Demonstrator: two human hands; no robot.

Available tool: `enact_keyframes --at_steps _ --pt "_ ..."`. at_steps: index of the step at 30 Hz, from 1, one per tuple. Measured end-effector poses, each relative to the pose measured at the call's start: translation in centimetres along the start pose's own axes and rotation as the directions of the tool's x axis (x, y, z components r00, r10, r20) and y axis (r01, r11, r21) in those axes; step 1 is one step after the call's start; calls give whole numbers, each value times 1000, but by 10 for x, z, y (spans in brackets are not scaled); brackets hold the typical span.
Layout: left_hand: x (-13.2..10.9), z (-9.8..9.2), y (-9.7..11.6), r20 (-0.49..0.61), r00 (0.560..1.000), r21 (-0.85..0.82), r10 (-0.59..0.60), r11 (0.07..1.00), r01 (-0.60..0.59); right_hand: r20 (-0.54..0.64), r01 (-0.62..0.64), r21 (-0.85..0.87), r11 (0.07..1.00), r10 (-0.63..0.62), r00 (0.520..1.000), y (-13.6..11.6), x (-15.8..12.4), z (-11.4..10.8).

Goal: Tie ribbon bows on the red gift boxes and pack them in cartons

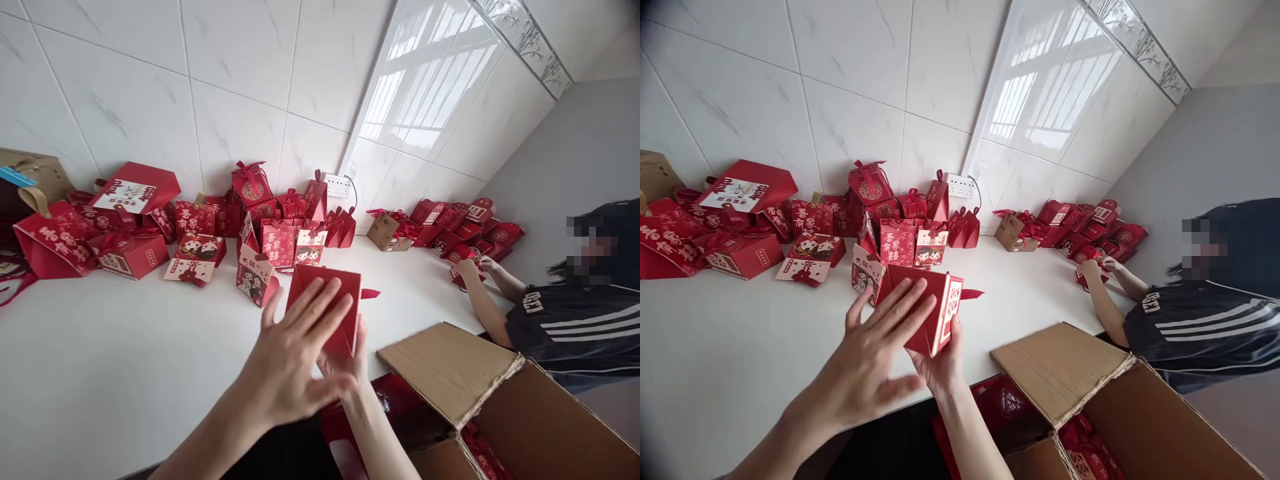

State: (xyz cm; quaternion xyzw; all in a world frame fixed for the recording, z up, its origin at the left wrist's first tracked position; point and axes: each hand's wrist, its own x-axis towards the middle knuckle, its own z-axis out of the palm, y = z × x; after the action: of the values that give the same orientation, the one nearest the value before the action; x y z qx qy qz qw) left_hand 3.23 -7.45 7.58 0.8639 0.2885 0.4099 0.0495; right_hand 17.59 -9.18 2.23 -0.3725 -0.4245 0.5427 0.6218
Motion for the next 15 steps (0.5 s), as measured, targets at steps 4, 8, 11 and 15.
enact_keyframes --at_steps 4,8,11,15 --pt "4 -11 -21 10 827 205 -562 810 549 -168 83 130 988 -60 984 -4 -8 -12" --pt "4 -18 -24 -130 880 -7 -458 888 461 -180 318 -364 875 -401 898 -18 -14 -28" --pt "8 -16 -11 -150 942 -217 -300 940 265 63 457 -758 465 -645 762 -36 -18 -33" --pt "14 -1 -4 -89 921 -402 -378 860 314 303 450 -890 69 -647 700 -58 -29 -33"
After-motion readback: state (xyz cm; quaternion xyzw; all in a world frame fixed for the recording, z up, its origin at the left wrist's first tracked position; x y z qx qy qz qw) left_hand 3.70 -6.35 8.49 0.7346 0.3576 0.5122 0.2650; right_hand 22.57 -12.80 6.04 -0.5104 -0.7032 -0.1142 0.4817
